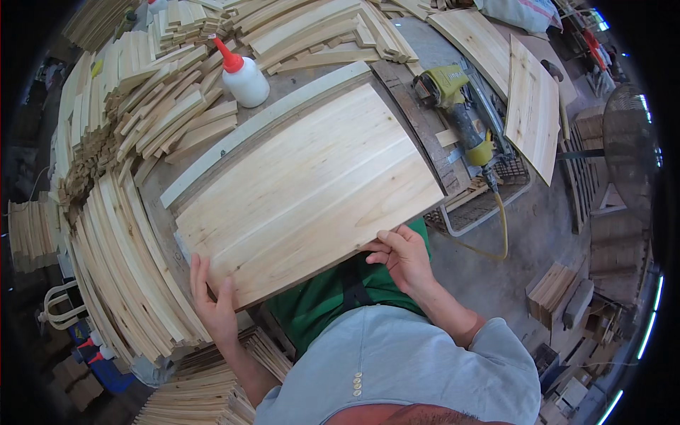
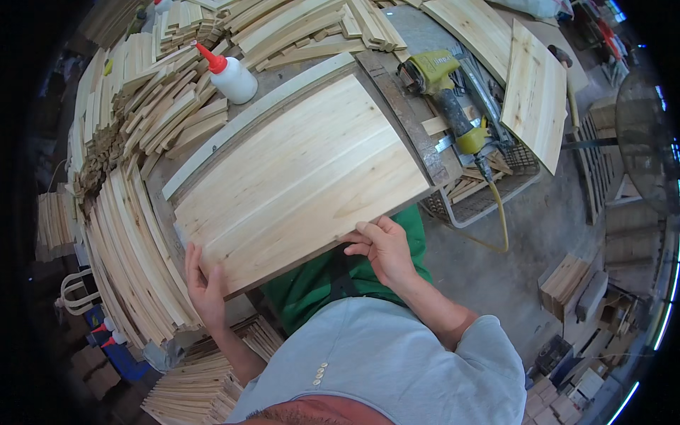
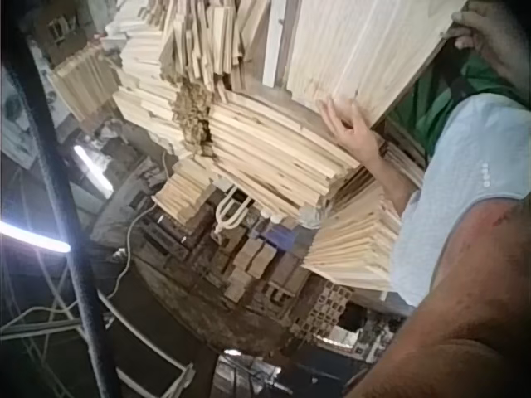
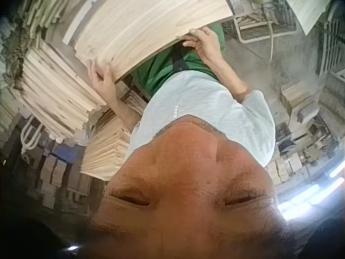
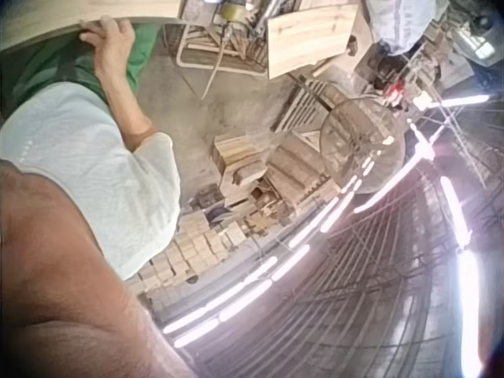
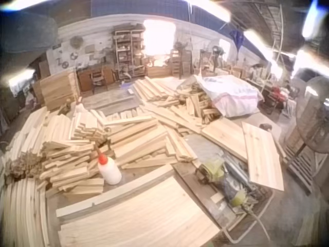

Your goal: Assembling wooden panels by applying glue to the edges and using a pneumatic nail gun to secure wood strips.

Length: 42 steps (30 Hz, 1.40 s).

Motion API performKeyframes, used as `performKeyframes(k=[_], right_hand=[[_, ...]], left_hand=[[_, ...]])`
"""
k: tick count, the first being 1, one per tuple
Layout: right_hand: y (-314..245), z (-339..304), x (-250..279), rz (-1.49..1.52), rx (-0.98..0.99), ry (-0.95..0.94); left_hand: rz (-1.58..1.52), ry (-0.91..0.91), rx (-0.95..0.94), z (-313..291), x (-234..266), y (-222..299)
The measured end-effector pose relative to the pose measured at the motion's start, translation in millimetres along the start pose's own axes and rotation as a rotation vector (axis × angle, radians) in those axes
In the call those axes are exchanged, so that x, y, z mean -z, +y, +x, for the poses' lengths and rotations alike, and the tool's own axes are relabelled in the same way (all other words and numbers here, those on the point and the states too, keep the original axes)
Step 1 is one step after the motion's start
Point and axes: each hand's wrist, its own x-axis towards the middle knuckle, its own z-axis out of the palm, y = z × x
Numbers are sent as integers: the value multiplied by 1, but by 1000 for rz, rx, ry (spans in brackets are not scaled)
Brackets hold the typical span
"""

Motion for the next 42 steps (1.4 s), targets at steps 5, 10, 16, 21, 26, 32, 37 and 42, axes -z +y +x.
performKeyframes(k=[5,10,16,21,26,32,37,42], right_hand=[[-19,14,-1,-161,-97,-62],[-45,19,10,-366,-252,-98],[-48,21,15,-443,-232,-127],[-45,21,19,-372,-231,-148],[-46,21,19,-383,-210,-170],[-45,16,14,-440,-194,-210],[-43,17,11,-352,-173,-212],[-45,10,12,-441,-138,-245]], left_hand=[[205,-80,-39,-11,6,16],[474,-91,-101,-19,1,9],[561,-122,-112,-16,-8,11],[608,-68,-189,-18,-14,4],[462,8,-207,-16,-21,1],[447,12,-227,-10,-23,-2],[382,-8,-220,-11,-21,0],[622,-205,-438,28,-28,52]])
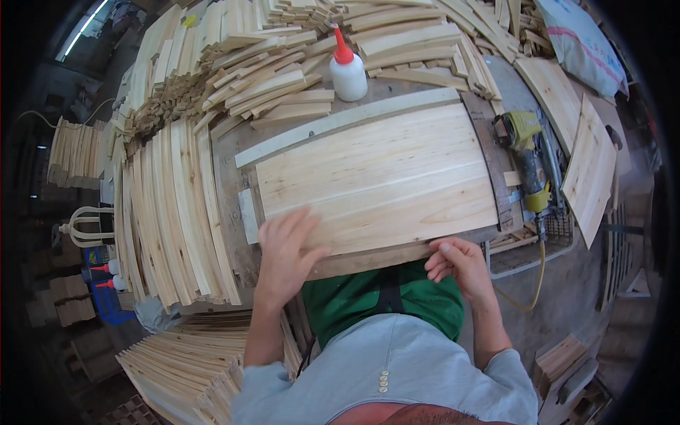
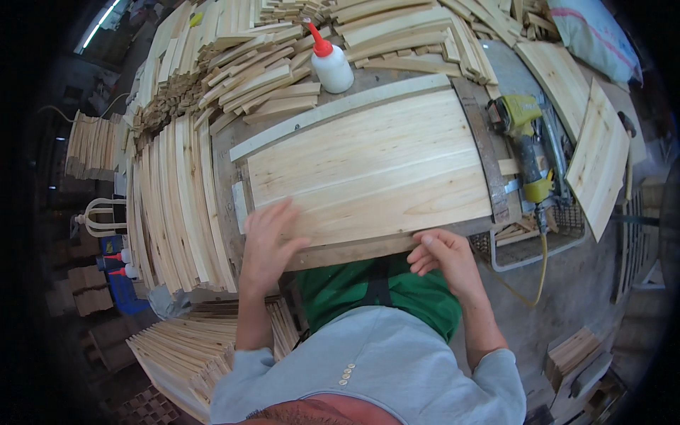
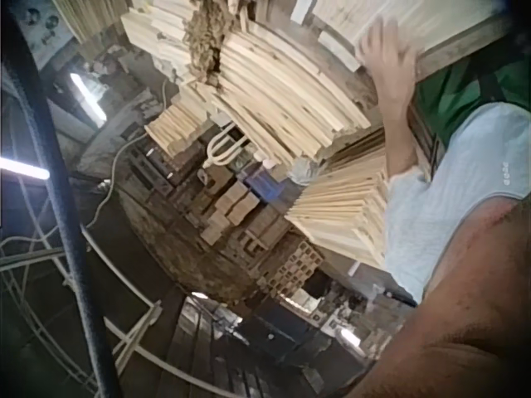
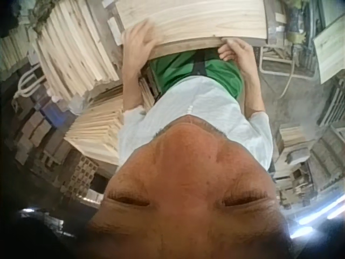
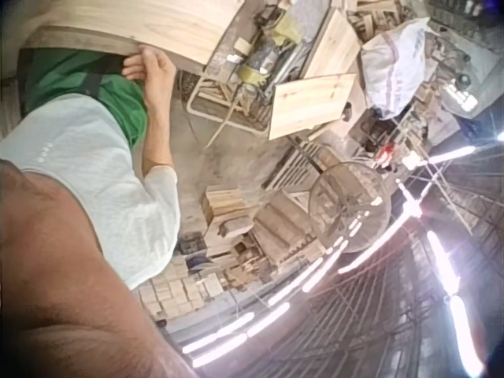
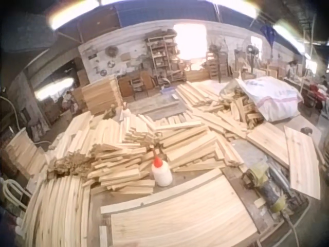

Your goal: Assembling wooden panels by applying glue to the edges and using a pneumatic nail gun to secure wood strips.

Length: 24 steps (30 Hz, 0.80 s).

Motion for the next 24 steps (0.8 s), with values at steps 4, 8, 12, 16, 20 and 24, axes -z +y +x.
performKeyframes(k=[4,8,12,16,20,24], right_hand=[[-3,-5,-12,-73,79,-19],[-8,-6,-28,-139,170,-30],[-20,-4,-28,-193,238,-56],[-47,28,-43,-171,322,14],[-66,75,-69,227,374,-262],[-51,81,-98,458,400,-369]], left_hand=[[-247,338,-62,135,-26,4],[-307,517,10,239,-66,-5],[-267,411,109,254,-67,5],[-705,437,49,215,-51,19],[-1352,307,-95,138,-47,47],[-1488,317,-97,84,-64,59]])
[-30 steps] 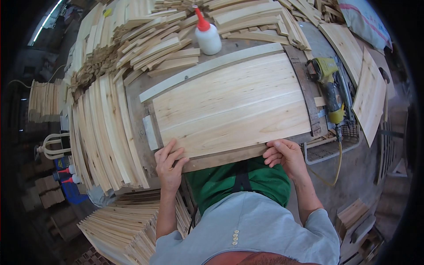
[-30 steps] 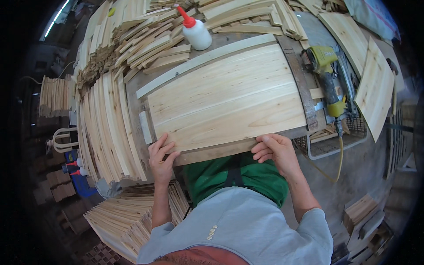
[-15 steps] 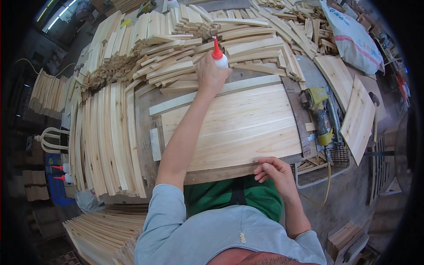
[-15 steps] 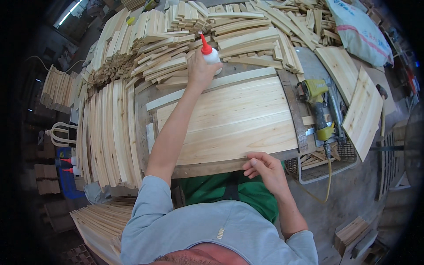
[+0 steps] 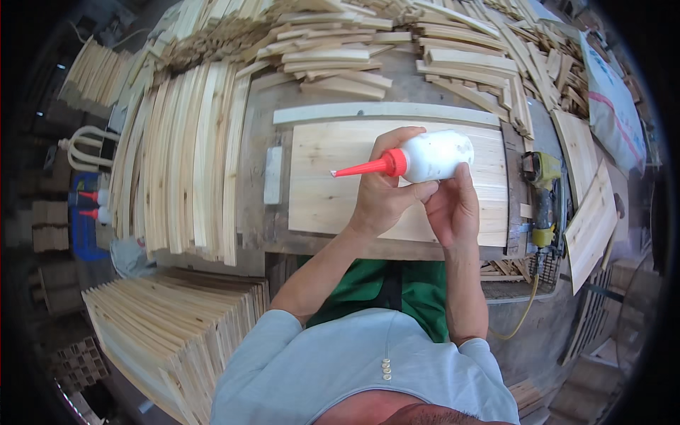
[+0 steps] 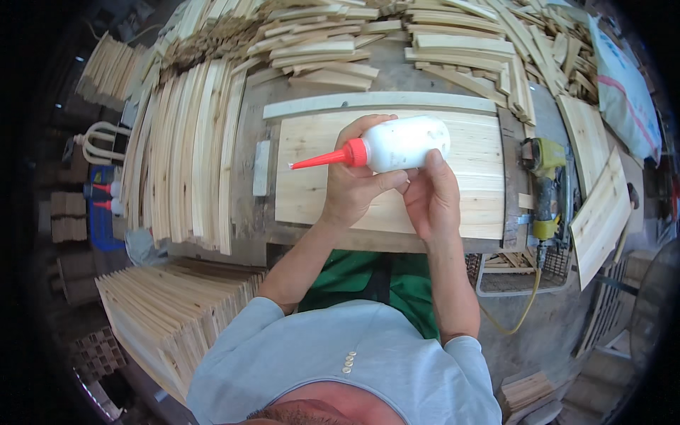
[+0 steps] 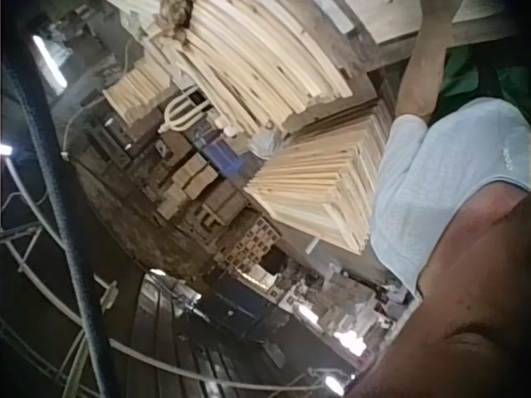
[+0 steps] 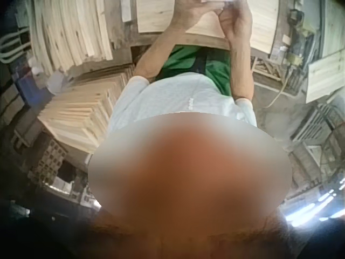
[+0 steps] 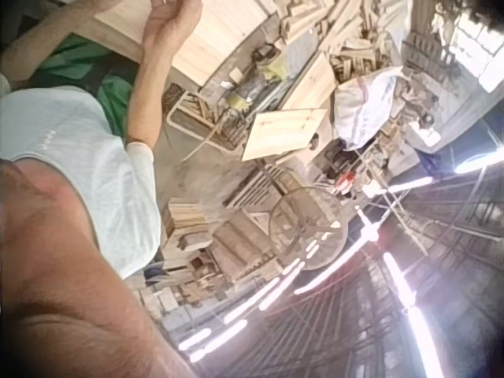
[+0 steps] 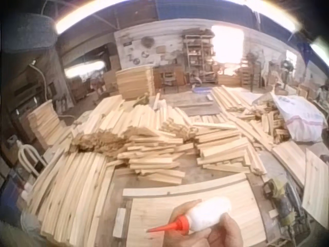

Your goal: Assembling wooden panels by applying glue to the edges and using a pneumatic nail gun to secure wood strips.

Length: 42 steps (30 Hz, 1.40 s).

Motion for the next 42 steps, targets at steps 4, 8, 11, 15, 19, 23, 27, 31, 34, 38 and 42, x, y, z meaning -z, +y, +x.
performKeyframes(k=[4,8,11,15,19,23,27,31,34,38,42], right_hand=[[28,-1,-17,116,-17,79],[25,18,-24,-67,-3,-51],[2,39,-41,-198,157,-69],[2,85,-54,-401,188,-152],[30,120,-60,-563,156,-194],[49,131,-64,-673,172,-198],[54,133,-65,-693,173,-227],[60,137,-64,-740,248,-249],[61,136,-66,-834,279,-249],[63,138,-64,-851,294,-232],[64,138,-66,-829,298,-214]], left_hand=[[-94,128,14,-22,14,-1],[297,205,98,-49,38,15],[1049,144,-3,-85,75,52],[1284,149,76,-115,115,78],[1323,83,124,-126,138,73],[1293,106,52,-128,143,65],[1271,94,44,-125,143,64],[1280,84,40,-126,144,65],[1290,101,58,-126,143,65],[1281,106,53,-125,142,64],[1286,101,50,-125,142,64]])
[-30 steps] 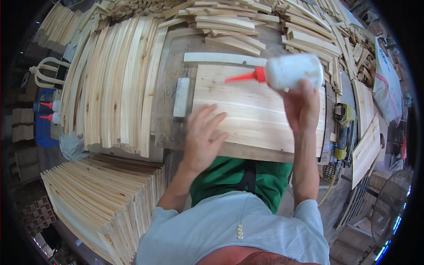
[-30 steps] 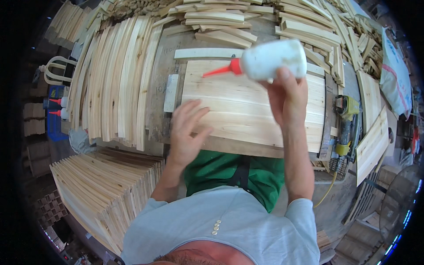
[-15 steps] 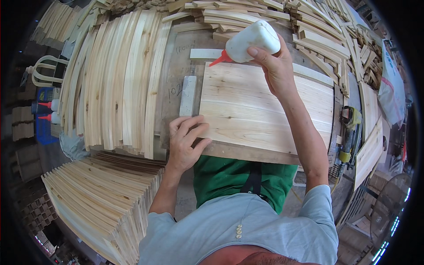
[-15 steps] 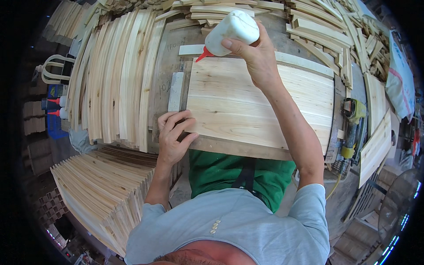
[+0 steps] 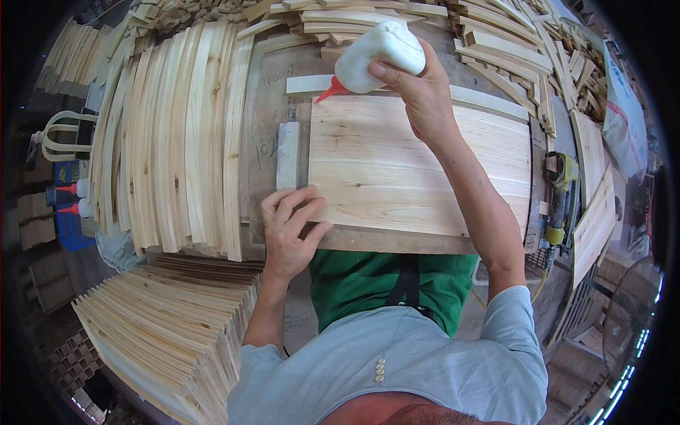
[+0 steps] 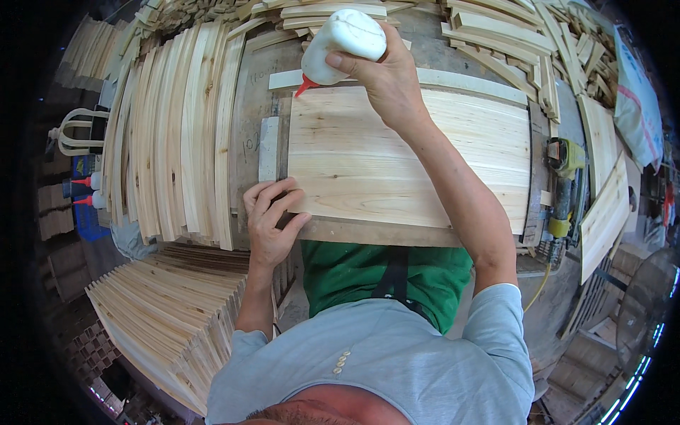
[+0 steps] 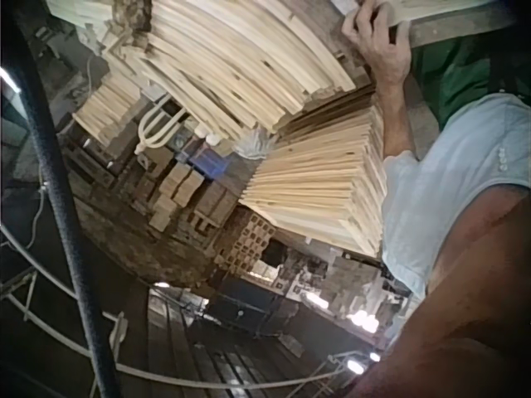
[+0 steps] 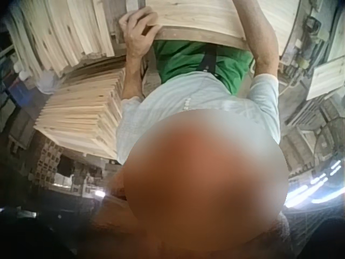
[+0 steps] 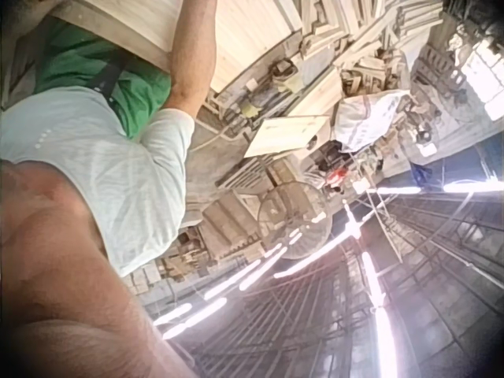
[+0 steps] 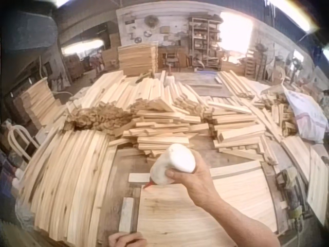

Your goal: Assembling wooden panels by applying glue to the edges and using a pneumatic nail gun to secure wood strips.

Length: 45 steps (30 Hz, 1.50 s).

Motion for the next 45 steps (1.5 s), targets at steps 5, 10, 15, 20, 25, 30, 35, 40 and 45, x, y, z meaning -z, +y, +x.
performKeyframes(k=[5,10,15,20,25,30,35,40,45], right_hand=[[-2,0,-3,8,4,-3],[4,3,-3,-50,55,14],[-2,2,-4,-86,42,7],[-6,0,12,-178,66,28],[-10,-7,46,-161,64,58],[-20,-21,88,-141,12,147],[-28,-36,136,-88,2,228],[-36,-52,186,-96,18,355],[-46,-70,235,-111,42,457]], left_hand=[[2,1,7,-1,0,-1],[-1,-3,6,-1,-1,-1],[10,-3,13,-1,0,1],[16,3,-1,0,0,1],[11,-10,3,-1,0,2],[38,5,0,1,-1,5],[25,-35,12,-2,0,4],[50,-33,11,-2,-2,4],[80,-38,-1,-2,-2,4]])
